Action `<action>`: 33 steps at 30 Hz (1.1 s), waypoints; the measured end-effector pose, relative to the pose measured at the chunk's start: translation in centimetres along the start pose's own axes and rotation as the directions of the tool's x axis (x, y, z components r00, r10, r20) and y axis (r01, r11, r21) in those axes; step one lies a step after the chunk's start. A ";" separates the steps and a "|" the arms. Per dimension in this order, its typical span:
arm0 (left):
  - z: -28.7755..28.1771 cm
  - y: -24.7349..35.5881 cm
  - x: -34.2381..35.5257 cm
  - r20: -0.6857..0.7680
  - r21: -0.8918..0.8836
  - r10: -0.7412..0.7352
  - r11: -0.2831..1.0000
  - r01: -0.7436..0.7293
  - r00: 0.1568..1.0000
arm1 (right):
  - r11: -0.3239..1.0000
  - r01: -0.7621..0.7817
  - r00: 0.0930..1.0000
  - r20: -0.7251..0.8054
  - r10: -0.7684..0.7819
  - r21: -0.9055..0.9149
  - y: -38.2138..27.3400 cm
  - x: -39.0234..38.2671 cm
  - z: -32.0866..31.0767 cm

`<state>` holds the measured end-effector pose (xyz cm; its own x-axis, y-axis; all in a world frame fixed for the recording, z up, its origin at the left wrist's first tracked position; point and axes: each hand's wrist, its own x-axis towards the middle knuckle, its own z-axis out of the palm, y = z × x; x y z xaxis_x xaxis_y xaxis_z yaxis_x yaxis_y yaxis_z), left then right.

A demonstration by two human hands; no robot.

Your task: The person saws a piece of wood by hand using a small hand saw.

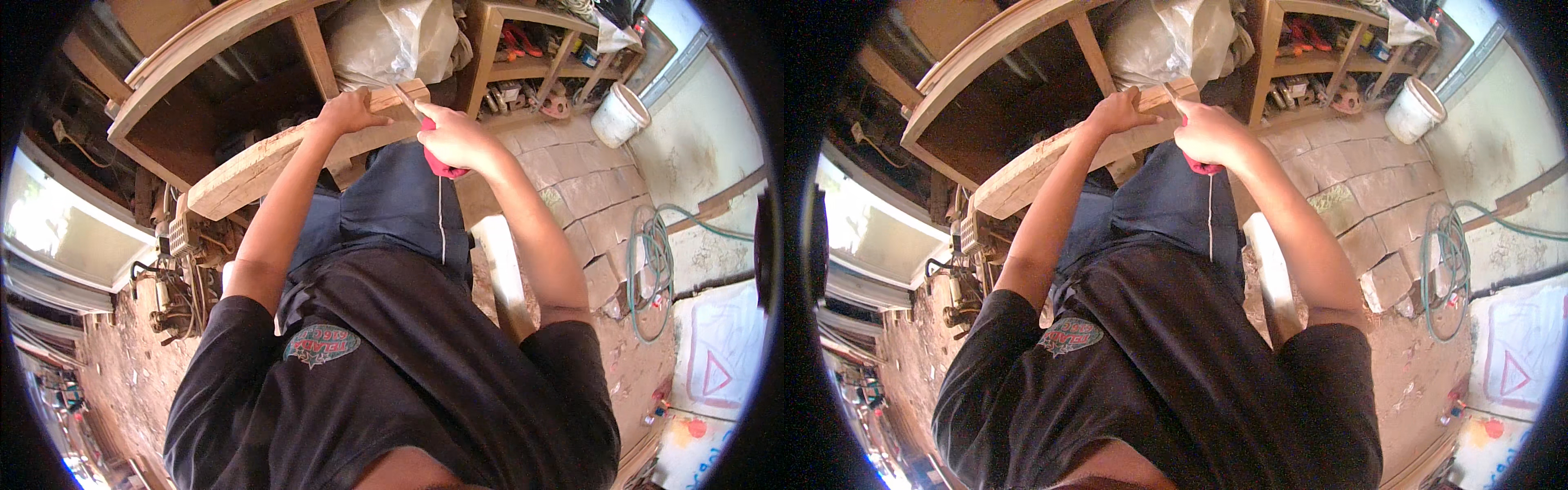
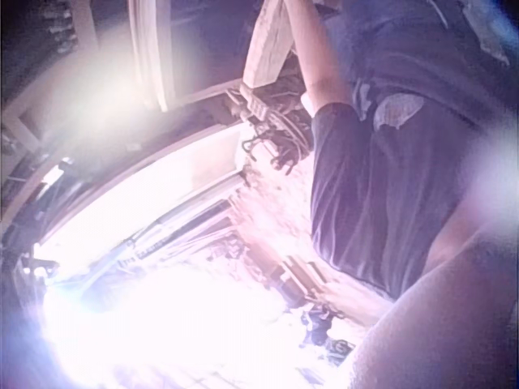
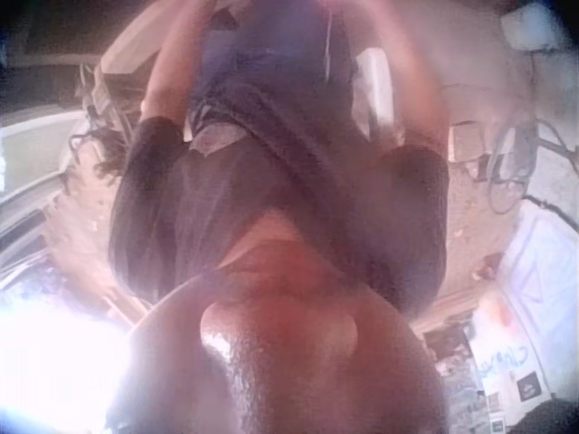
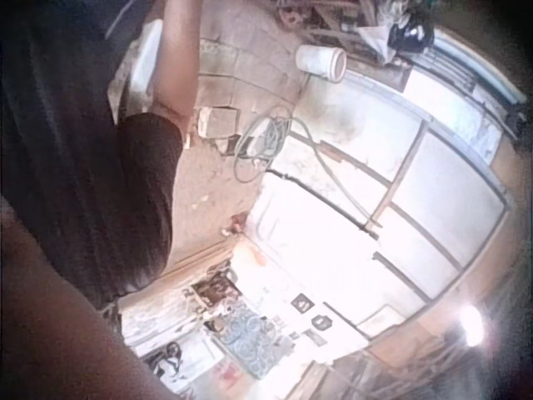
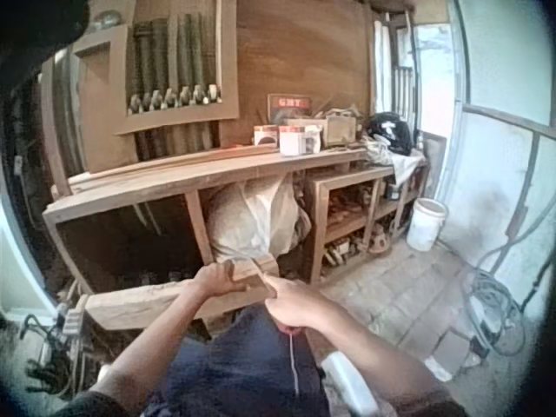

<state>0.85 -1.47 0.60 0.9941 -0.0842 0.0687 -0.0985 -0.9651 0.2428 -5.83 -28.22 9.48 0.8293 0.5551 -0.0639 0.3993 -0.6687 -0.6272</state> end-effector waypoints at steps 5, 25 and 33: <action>0.7 -0.2 0.2 -0.086 -0.018 0.004 1.000 -0.006 0.996 | 0.996 -0.092 0.996 -0.007 0.092 0.007 0.5 1.8 2.1; 1.4 0.4 1.0 -0.069 -0.027 0.014 0.999 -0.016 0.998 | 0.963 0.165 0.967 -0.156 -0.200 -0.213 4.7 1.7 4.5; 0.7 0.7 1.0 -0.049 -0.005 -0.013 1.000 0.013 0.999 | 0.976 0.126 0.970 -0.186 -0.158 -0.176 3.9 3.9 3.6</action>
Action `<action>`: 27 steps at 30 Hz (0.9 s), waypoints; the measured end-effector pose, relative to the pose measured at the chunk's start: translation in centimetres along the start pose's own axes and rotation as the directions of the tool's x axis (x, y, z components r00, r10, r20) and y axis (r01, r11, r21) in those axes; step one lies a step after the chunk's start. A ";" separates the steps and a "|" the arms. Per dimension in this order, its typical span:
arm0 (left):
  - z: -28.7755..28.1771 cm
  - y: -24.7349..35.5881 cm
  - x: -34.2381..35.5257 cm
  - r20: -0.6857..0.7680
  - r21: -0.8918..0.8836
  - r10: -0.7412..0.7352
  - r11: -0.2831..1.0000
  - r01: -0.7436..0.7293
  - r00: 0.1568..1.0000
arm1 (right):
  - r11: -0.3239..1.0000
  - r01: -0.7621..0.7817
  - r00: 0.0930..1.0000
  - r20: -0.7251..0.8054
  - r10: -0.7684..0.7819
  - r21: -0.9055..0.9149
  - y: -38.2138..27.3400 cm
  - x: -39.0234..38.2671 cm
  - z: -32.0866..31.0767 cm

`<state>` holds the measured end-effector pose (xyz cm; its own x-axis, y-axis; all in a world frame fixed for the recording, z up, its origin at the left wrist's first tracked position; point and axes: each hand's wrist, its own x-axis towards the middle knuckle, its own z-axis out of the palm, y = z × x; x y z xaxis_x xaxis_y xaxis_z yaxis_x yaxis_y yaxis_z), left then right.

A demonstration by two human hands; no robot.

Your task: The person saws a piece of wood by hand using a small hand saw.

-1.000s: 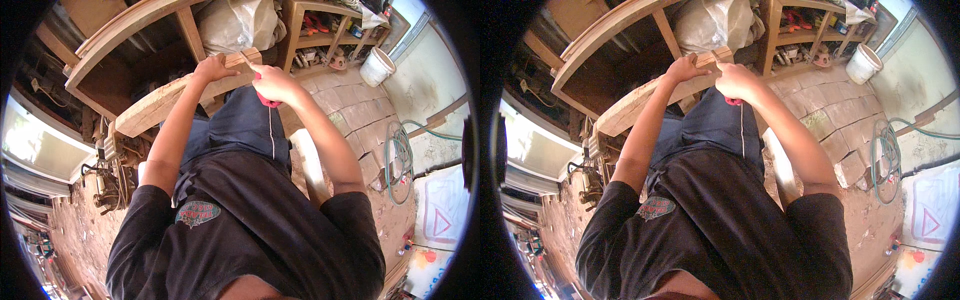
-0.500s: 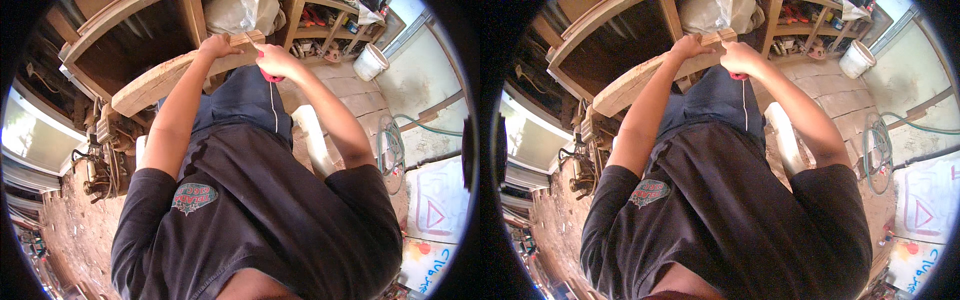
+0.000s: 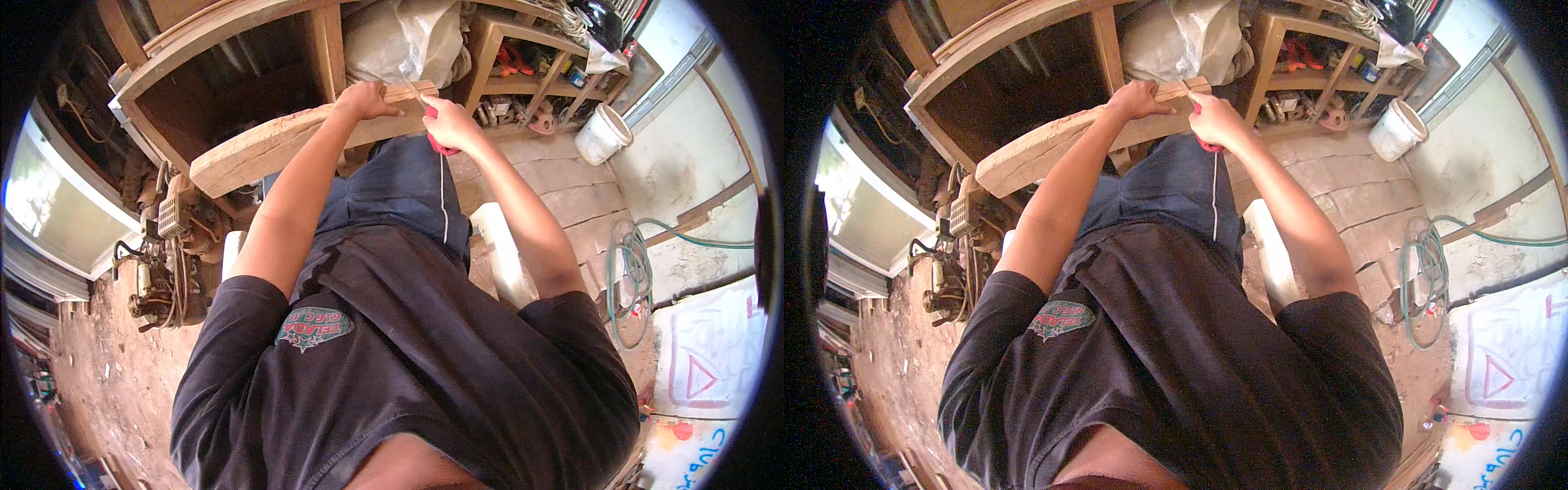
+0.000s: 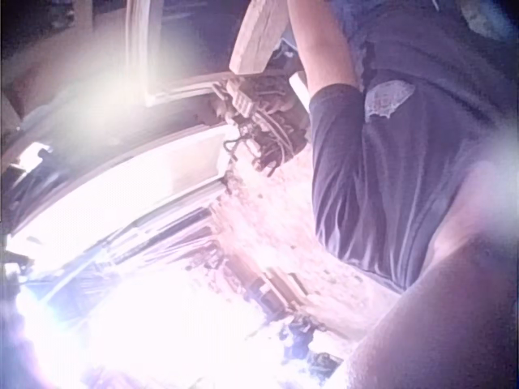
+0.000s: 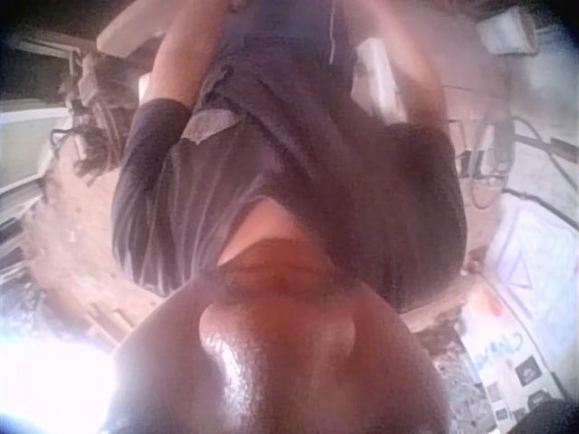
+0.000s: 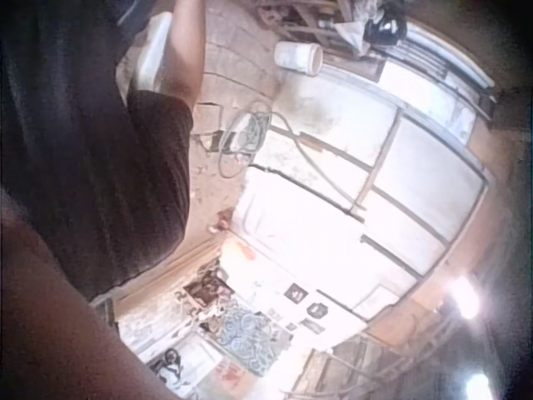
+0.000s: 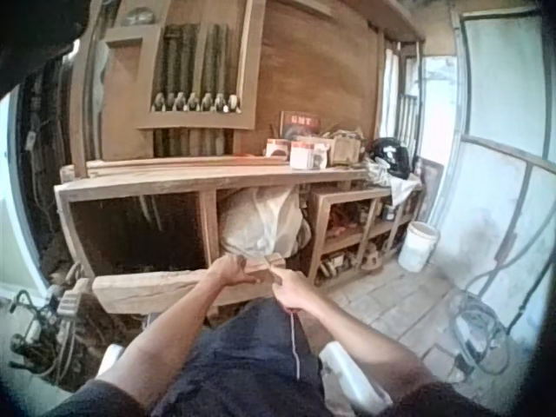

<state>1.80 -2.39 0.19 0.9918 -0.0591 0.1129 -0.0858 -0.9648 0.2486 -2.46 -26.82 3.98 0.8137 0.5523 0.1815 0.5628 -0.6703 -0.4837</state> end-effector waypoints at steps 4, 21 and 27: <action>-0.1 -0.3 -0.5 0.035 -0.009 -0.005 1.000 0.006 0.999 | 0.995 -0.094 0.995 0.040 0.093 0.033 -2.9 -2.3 -0.1; 1.2 -1.3 0.6 -0.061 0.076 -0.012 0.997 0.016 0.998 | 0.994 -0.089 0.996 0.020 0.090 -0.066 -3.4 -1.8 0.3; 0.8 0.4 0.4 -0.068 0.020 0.022 1.000 -0.021 0.997 | 0.998 -0.041 0.995 -0.091 0.036 -0.055 -0.7 0.7 1.4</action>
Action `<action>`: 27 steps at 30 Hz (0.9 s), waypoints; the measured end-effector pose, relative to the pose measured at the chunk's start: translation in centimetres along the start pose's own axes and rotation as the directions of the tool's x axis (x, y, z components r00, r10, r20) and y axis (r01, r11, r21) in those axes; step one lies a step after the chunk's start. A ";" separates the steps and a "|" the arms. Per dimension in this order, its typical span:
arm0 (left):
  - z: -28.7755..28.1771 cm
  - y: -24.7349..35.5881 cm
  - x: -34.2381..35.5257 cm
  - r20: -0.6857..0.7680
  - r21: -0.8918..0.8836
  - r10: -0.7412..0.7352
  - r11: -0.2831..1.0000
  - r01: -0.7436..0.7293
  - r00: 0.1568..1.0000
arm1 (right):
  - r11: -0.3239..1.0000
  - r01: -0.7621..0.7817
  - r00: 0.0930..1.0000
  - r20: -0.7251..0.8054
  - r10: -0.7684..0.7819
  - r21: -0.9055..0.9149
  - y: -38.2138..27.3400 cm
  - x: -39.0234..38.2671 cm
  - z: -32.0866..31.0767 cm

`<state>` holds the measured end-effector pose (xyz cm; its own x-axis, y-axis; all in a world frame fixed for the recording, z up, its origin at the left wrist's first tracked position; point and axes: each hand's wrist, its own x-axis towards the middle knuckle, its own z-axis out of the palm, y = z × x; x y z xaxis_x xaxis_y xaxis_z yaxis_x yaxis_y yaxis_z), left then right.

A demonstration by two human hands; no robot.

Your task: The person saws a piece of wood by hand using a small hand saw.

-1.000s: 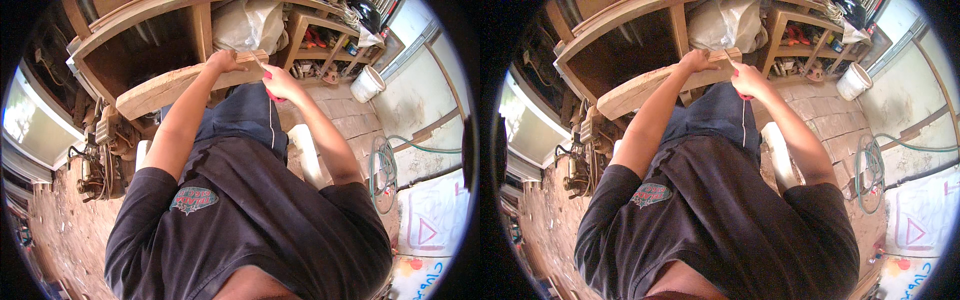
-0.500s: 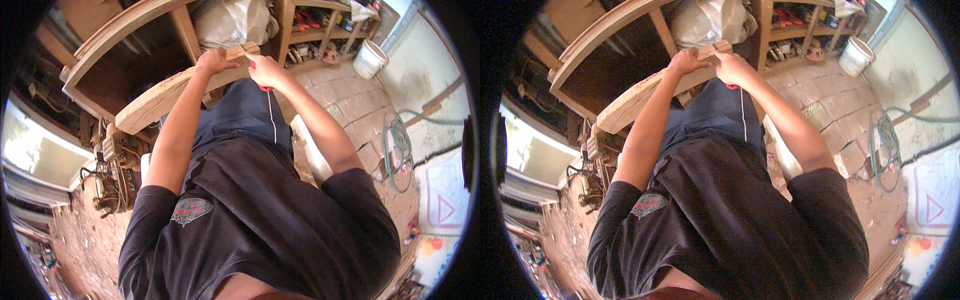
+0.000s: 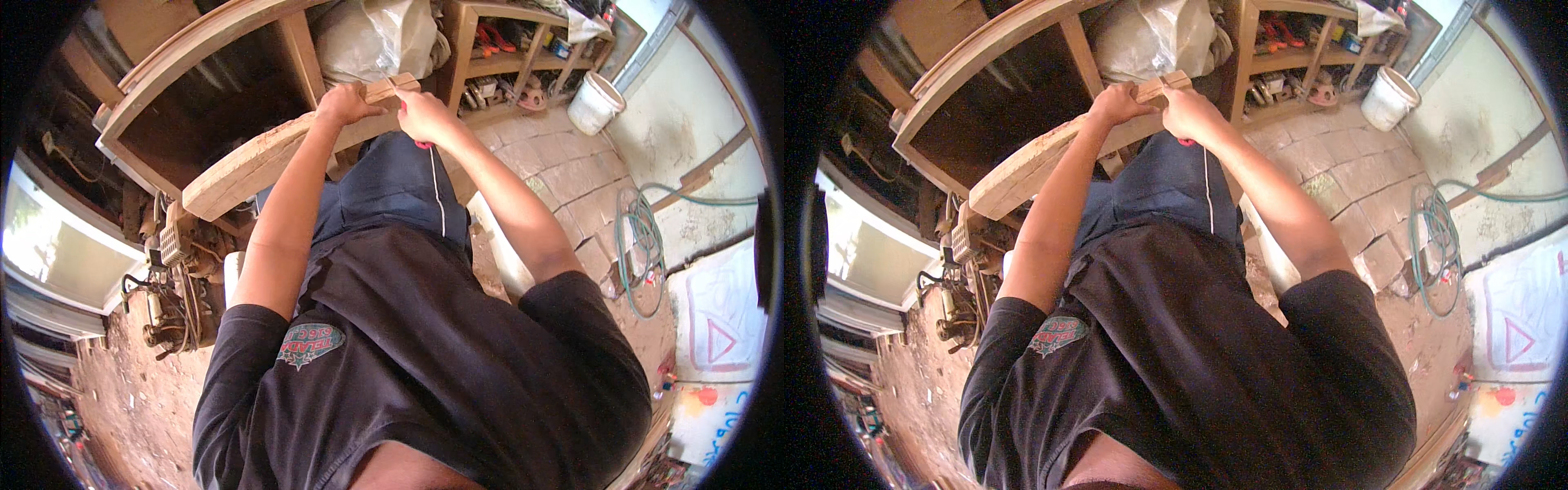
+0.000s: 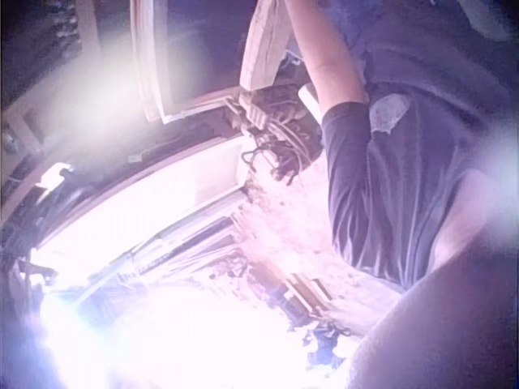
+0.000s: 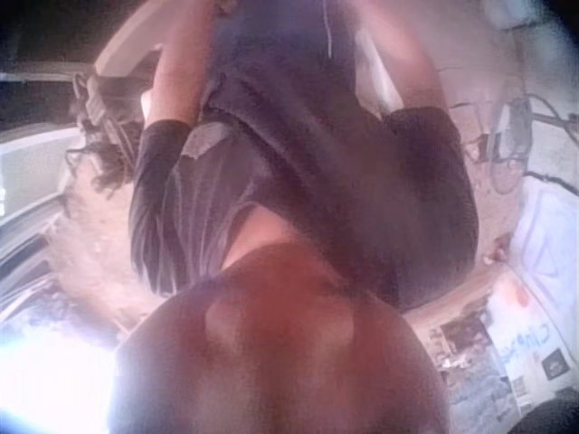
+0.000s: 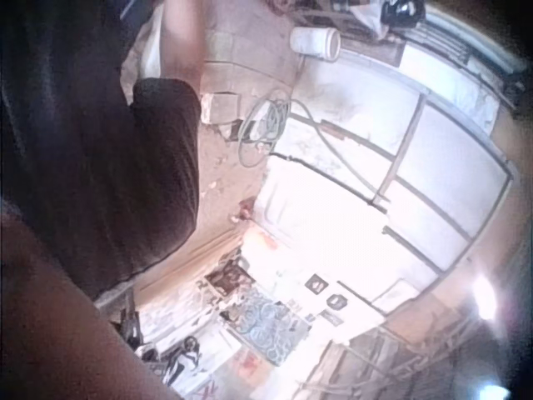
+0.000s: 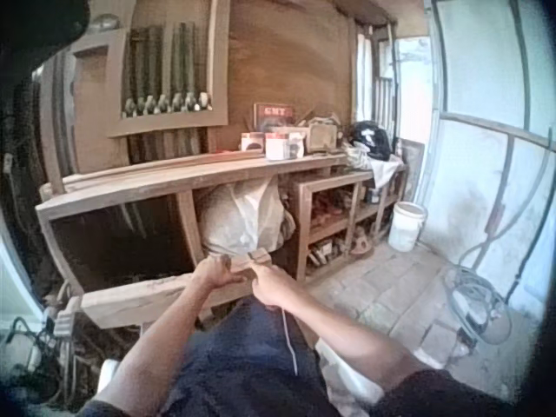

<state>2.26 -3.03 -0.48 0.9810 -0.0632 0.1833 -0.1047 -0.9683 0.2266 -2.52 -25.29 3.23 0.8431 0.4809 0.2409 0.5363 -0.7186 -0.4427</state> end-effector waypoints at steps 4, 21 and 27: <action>-0.1 -1.0 -1.0 -0.014 -0.032 -0.006 0.999 0.006 1.000 | 0.997 -0.031 0.988 0.146 0.040 -0.064 -2.1 -2.8 -1.8; -1.0 0.3 -1.5 0.046 0.035 -0.038 0.999 0.036 0.998 | 0.995 0.001 0.997 0.073 0.007 -0.096 -1.3 -3.4 -1.4; -0.7 0.5 -0.8 0.001 0.006 -0.030 1.000 0.030 1.000 | 1.000 0.018 0.999 -0.045 -0.018 -0.007 1.7 -0.2 0.0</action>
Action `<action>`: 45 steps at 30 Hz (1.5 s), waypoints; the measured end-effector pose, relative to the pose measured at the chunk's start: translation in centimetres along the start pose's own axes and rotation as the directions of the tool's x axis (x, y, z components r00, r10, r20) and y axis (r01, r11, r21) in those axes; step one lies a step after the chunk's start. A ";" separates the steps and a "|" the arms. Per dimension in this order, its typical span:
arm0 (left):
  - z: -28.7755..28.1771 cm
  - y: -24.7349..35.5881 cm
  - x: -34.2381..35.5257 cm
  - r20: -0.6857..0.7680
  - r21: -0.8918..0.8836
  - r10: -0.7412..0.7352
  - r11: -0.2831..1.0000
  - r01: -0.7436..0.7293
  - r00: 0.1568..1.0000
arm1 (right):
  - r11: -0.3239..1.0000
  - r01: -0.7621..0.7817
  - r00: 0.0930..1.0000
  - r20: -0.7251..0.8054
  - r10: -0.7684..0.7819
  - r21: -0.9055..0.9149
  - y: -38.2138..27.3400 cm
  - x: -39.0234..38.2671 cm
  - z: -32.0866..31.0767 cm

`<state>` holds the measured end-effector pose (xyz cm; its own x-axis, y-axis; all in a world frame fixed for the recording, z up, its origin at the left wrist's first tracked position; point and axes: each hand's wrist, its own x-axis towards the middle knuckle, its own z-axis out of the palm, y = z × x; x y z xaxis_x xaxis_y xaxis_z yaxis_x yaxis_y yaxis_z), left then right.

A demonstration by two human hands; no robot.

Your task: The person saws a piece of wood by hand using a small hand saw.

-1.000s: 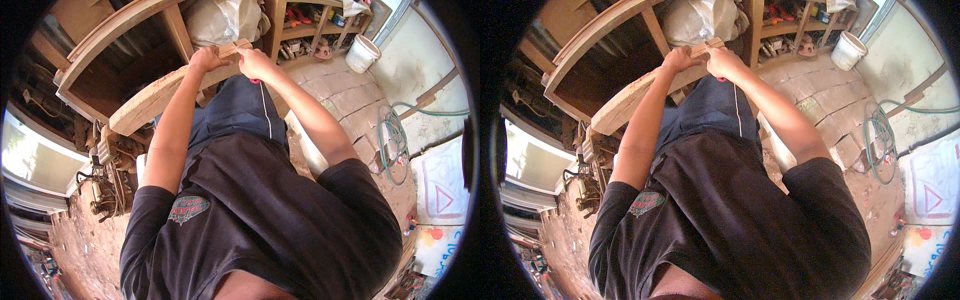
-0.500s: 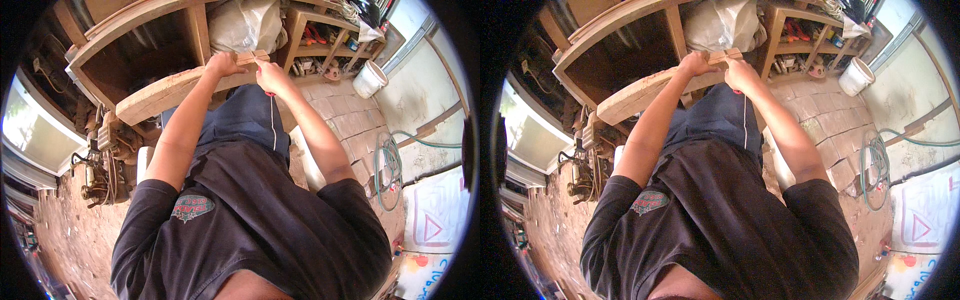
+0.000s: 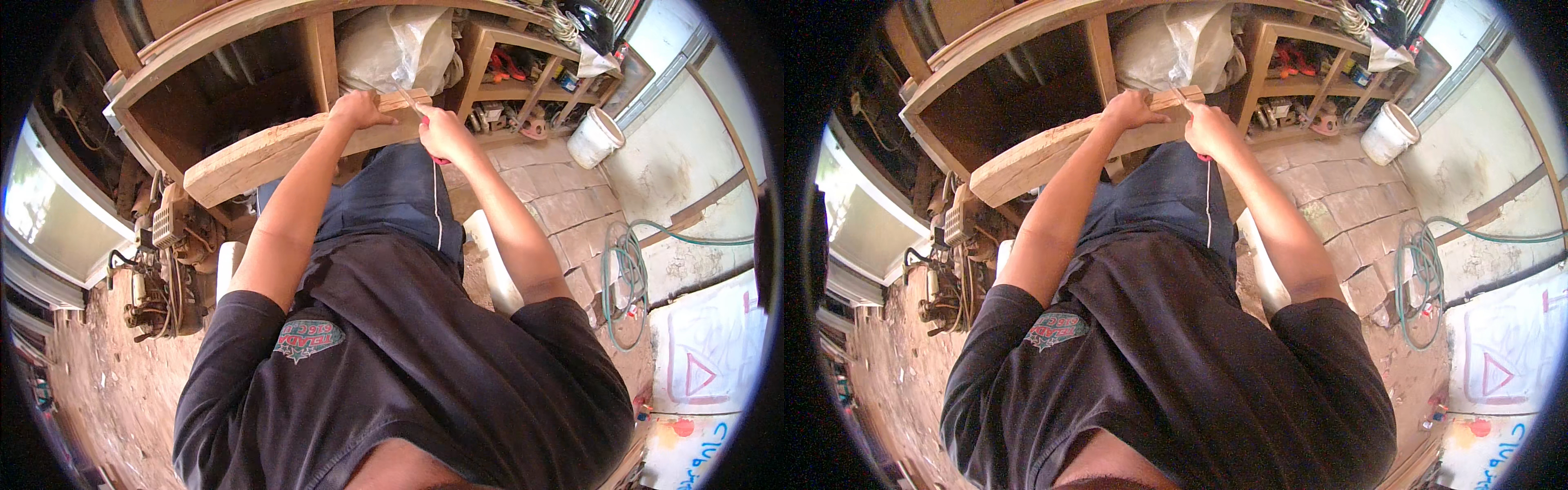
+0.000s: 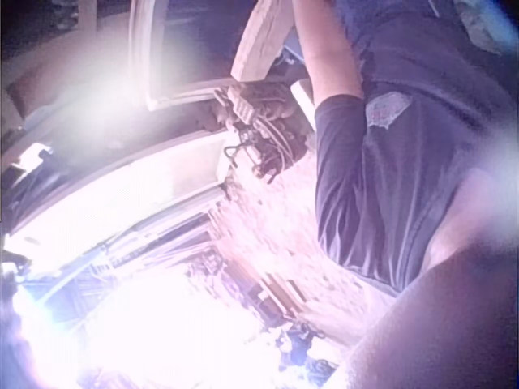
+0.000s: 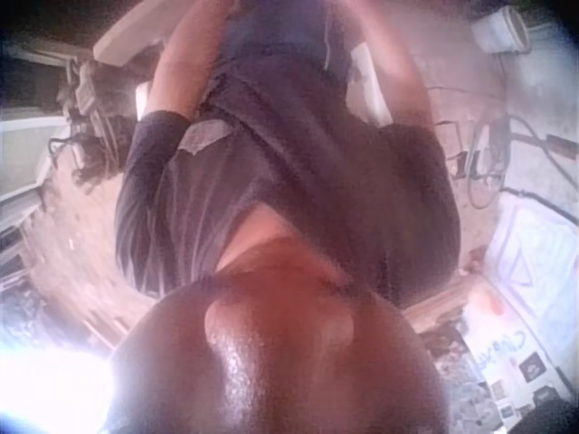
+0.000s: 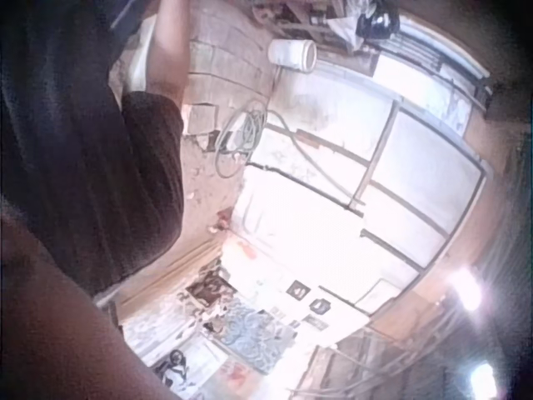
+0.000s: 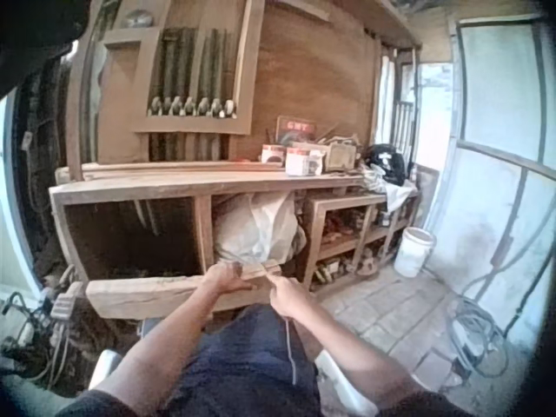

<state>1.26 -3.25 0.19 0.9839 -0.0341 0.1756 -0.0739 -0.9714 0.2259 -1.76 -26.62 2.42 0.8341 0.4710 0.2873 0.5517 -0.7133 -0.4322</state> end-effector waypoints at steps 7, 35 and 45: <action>0.2 -1.8 0.2 0.043 -0.014 0.002 1.000 -0.002 0.999 | 0.998 -0.022 0.996 0.084 0.027 -0.063 -2.9 -2.8 -1.5; 0.8 -0.2 -0.2 0.026 0.000 -0.003 1.000 0.003 1.000 | 0.986 -0.081 0.977 0.186 0.108 -0.147 -4.0 -3.0 -2.3; 0.4 -0.6 0.2 0.036 0.020 -0.013 1.000 0.013 0.999 | 0.999 -0.040 0.996 0.082 0.042 -0.037 -2.2 -0.2 -0.1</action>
<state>1.54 -2.80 -0.30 0.9900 -0.0297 0.1378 -0.0584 -0.9761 0.2091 -3.13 -25.23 3.39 0.8540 0.4814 0.1973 0.5179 -0.7499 -0.4116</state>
